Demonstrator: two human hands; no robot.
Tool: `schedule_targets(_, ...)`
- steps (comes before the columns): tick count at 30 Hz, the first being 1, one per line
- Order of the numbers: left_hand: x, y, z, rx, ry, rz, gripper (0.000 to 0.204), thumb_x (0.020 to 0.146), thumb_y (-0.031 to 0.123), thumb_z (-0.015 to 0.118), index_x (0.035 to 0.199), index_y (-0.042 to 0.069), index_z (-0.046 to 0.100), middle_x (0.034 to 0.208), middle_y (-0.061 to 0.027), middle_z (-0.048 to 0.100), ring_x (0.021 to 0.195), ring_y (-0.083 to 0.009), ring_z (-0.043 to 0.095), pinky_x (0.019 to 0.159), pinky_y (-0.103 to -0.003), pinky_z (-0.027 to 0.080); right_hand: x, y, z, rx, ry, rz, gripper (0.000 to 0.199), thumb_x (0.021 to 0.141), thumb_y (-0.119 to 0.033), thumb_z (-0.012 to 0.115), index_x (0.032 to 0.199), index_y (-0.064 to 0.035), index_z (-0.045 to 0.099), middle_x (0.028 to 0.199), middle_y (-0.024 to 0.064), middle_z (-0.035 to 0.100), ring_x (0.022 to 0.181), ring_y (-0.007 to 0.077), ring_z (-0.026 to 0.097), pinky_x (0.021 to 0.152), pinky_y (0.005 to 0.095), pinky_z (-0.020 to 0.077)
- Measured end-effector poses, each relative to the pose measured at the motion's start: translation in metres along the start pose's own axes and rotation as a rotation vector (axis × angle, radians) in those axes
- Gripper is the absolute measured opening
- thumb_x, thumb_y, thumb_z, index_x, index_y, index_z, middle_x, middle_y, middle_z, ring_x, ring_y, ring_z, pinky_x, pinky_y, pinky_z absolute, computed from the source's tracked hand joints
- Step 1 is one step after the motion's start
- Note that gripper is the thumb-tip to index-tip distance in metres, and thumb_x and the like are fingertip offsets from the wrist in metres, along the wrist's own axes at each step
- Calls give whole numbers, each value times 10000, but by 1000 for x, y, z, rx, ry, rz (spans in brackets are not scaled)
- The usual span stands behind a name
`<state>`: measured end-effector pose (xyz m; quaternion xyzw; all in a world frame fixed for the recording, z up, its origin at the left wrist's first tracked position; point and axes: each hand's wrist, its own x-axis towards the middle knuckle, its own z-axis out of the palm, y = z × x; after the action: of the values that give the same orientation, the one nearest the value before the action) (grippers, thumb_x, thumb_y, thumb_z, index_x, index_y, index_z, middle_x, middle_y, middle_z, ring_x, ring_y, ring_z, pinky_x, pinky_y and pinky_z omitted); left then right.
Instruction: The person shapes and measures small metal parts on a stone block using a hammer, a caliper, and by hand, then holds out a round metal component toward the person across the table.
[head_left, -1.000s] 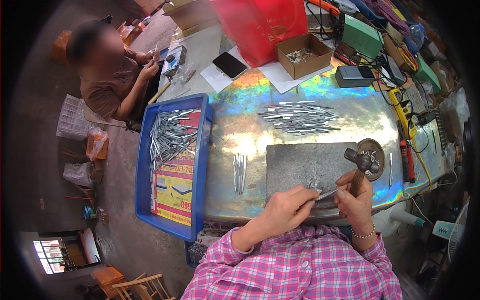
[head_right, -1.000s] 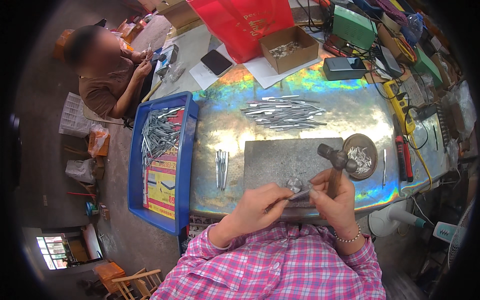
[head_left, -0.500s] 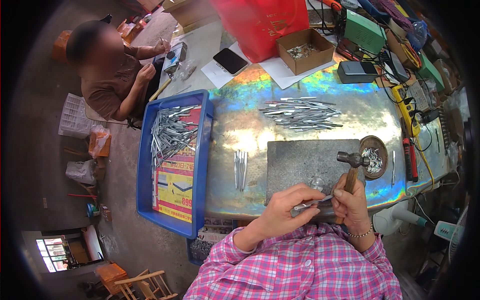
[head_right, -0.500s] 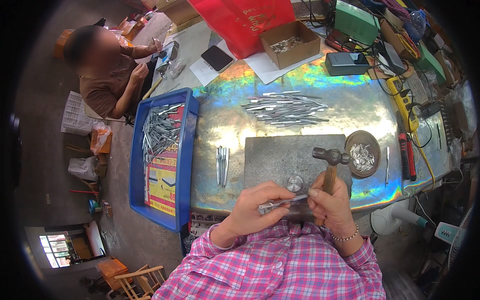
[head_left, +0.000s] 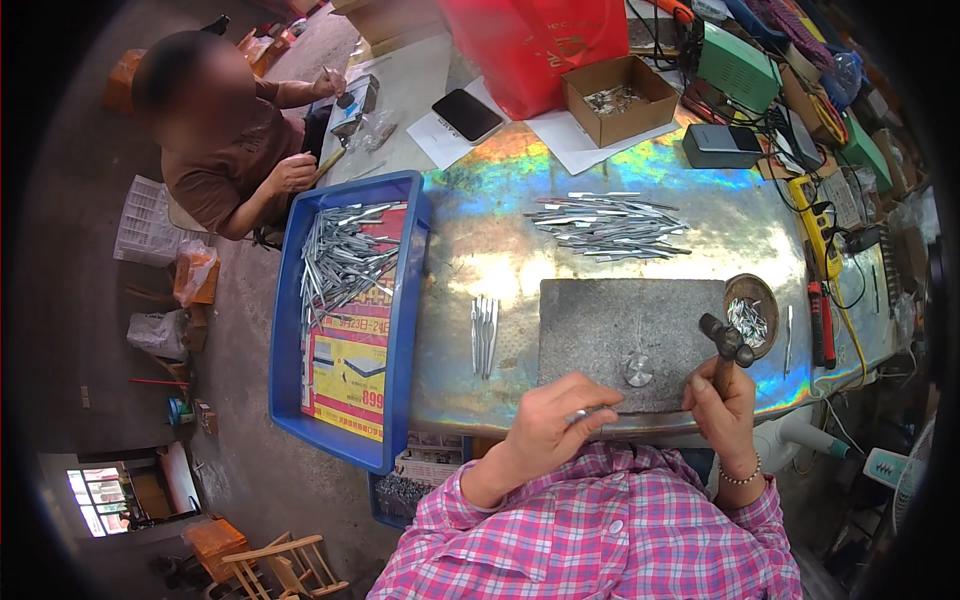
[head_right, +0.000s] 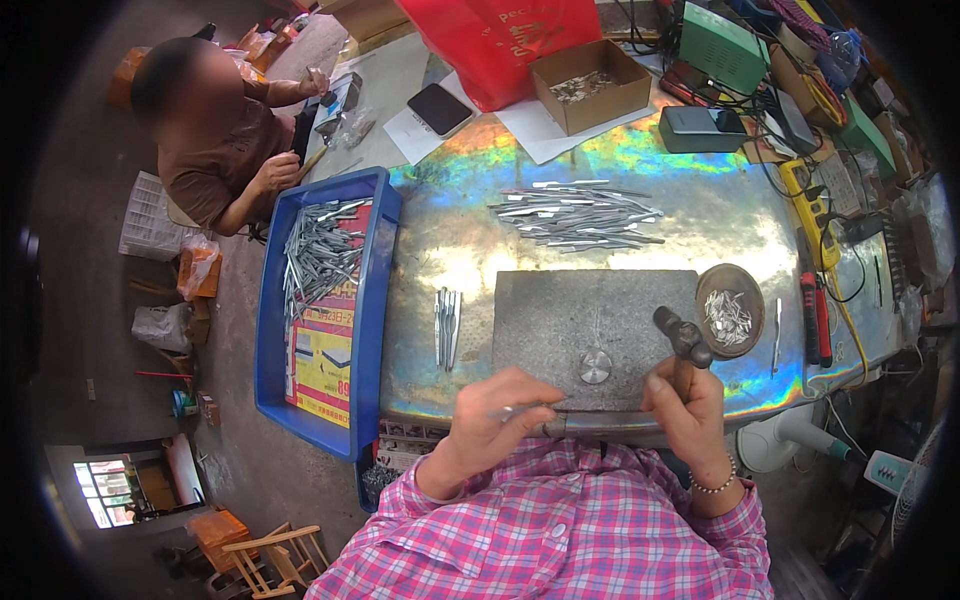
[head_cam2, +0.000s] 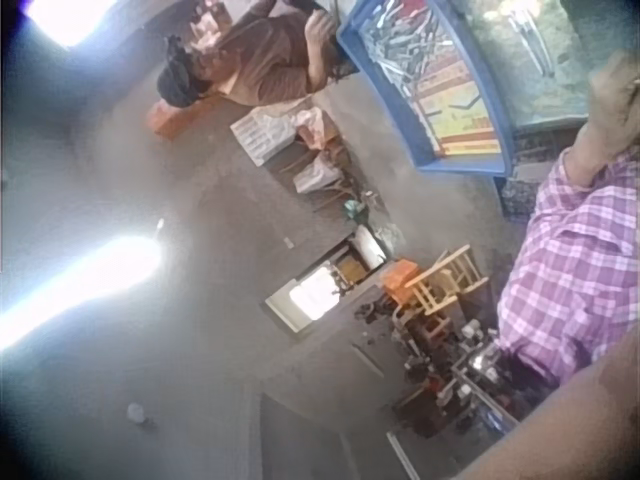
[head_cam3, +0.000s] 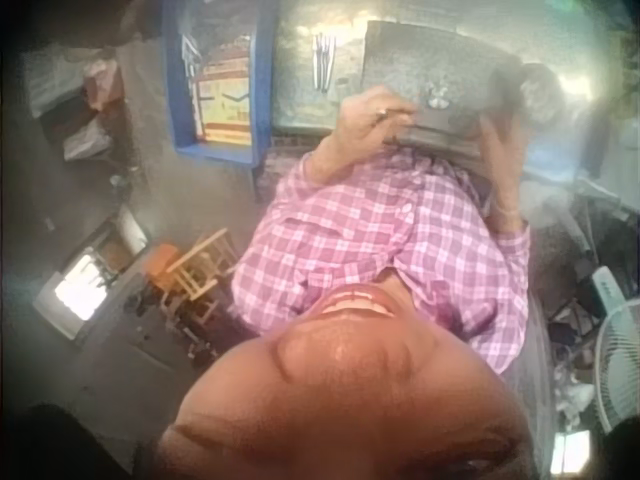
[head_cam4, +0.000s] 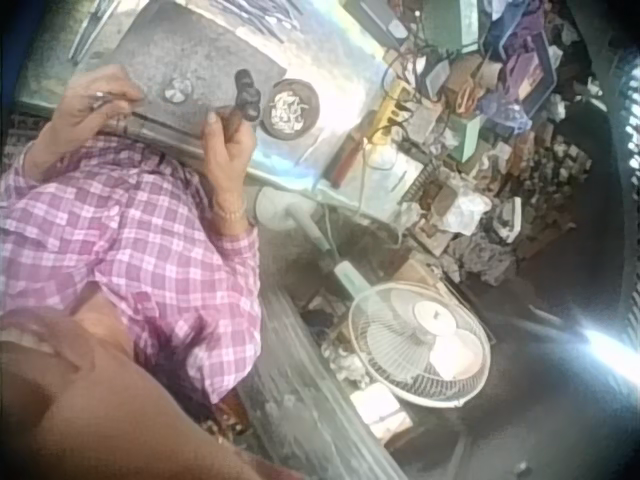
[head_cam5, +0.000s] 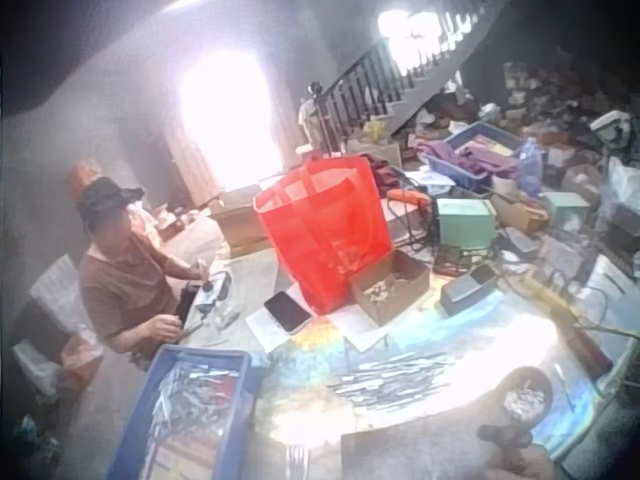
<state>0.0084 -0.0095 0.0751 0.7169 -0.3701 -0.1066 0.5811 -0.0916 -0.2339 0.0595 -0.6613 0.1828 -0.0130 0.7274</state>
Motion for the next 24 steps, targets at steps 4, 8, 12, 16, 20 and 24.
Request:
schedule_targets(4,-1,-12,-3,169,88,-27,140,784,33,700,920,14,672,800,-112,641,678,-246,622,576,-315,474,5,8,-5,-146,91,-76,120,910,-93,558,835,-1,568,610,14,574,523,57,480,494,227,374)
schedule_targets(8,-1,-27,1,246,85,-27,144,771,15,703,909,16,661,795,-114,632,669,-252,615,570,-315,471,9,13,-1,-326,68,-141,103,868,-73,605,818,6,563,558,39,534,491,83,475,470,261,361)
schedule_targets(12,-1,-33,6,242,100,-28,164,758,12,713,907,24,646,797,-111,627,662,-258,611,562,-320,467,10,15,-4,-468,14,-180,106,832,-57,636,796,1,556,529,60,495,459,101,465,445,283,335)
schedule_targets(16,1,-38,11,297,107,-10,141,780,77,720,891,39,641,788,-97,611,643,-265,604,545,-342,459,9,14,3,-392,66,-180,117,831,-58,637,778,-3,547,518,59,488,450,104,461,440,284,331)
schedule_targets(20,-1,-40,14,314,117,0,138,779,85,722,883,43,641,785,-93,611,644,-264,604,546,-343,458,7,12,2,-437,60,-181,119,829,-55,637,773,-7,545,515,61,482,441,111,455,436,290,328)
schedule_targets(24,1,-40,17,281,123,2,140,744,17,717,868,30,655,781,-99,622,648,-256,608,552,-324,465,3,14,-7,-509,55,-162,123,836,-64,636,777,-7,543,520,67,481,449,117,461,443,294,334)
